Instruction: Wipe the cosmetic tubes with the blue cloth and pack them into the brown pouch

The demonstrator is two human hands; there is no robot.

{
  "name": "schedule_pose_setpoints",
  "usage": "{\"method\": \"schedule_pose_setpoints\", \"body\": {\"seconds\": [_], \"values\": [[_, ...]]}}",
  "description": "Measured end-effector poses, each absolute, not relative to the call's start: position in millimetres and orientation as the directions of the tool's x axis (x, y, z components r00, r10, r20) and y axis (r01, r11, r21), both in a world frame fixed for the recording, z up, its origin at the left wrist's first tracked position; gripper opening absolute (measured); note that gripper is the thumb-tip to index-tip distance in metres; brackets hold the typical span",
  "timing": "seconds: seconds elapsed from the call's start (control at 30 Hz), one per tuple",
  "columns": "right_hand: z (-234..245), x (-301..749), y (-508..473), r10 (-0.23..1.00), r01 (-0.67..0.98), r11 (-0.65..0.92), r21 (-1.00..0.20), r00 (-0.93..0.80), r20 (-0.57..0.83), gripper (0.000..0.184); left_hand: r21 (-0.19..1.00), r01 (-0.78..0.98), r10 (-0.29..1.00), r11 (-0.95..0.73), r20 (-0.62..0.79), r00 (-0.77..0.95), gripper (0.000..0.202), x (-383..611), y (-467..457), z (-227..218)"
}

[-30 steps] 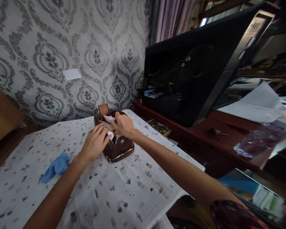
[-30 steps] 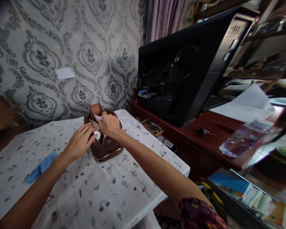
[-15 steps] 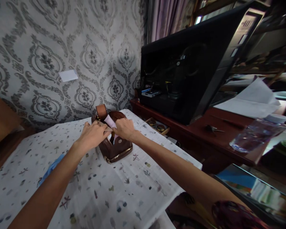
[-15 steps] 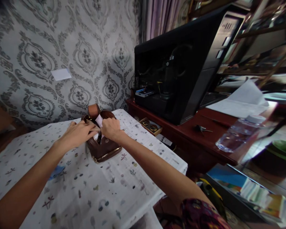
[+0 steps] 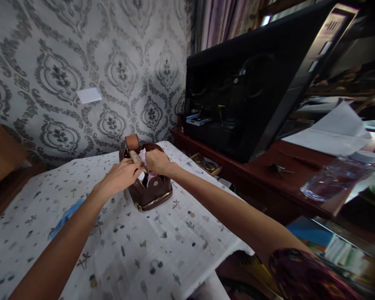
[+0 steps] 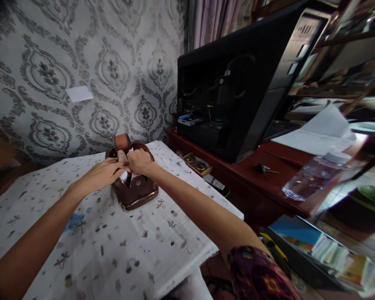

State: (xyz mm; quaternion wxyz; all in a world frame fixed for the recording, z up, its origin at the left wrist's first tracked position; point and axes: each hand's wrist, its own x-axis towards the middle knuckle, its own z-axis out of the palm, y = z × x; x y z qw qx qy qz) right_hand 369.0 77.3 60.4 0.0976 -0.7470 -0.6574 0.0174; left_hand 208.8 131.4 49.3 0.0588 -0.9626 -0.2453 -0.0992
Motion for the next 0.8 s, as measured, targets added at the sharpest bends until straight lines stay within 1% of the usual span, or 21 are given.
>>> {"method": "schedule_pose_setpoints", "body": {"seconds": [0.1,0.17,0.3,0.37,0.4,0.5,0.6,0.63,0.7,0.8], "values": [[61,373,94,0.995,0.975,-0.08,-0.206,0.09,0.039,0.03,-0.007,0.453,0.44,-0.891,0.229,0.868,0.039,209,132,49],[60,377,103,0.997,0.972,-0.052,-0.229,0.062,0.036,0.03,-0.002,0.467,0.456,-0.884,0.209,0.865,0.039,211,131,51],[55,384,112,0.996,0.961,0.05,-0.273,-0.026,0.089,0.039,-0.079,0.534,0.527,-0.842,0.098,0.845,0.04,214,126,60],[53,386,114,0.989,0.952,0.11,-0.287,-0.075,0.13,0.04,-0.086,0.56,0.557,-0.824,0.061,0.828,0.038,213,124,64],[52,387,114,0.984,0.947,0.135,-0.292,-0.094,0.151,0.039,-0.063,0.57,0.567,-0.819,0.058,0.822,0.036,212,125,65],[51,389,113,0.963,0.925,0.234,-0.298,-0.178,0.203,0.039,0.061,0.575,0.578,-0.816,0.089,0.811,0.034,206,128,65],[53,390,109,0.939,0.904,0.335,-0.264,-0.297,0.174,0.039,0.133,0.601,0.614,-0.788,0.092,0.784,0.034,203,130,64],[53,391,107,0.936,0.904,0.348,-0.249,-0.32,0.147,0.039,0.14,0.62,0.633,-0.772,0.076,0.771,0.034,204,129,65],[53,390,106,0.945,0.917,0.327,-0.23,-0.312,0.1,0.037,0.137,0.651,0.66,-0.747,0.035,0.75,0.035,206,125,68],[51,389,106,0.966,0.938,0.255,-0.233,-0.237,0.101,0.037,0.101,0.663,0.667,-0.742,0.011,0.745,0.036,212,117,73]]}}
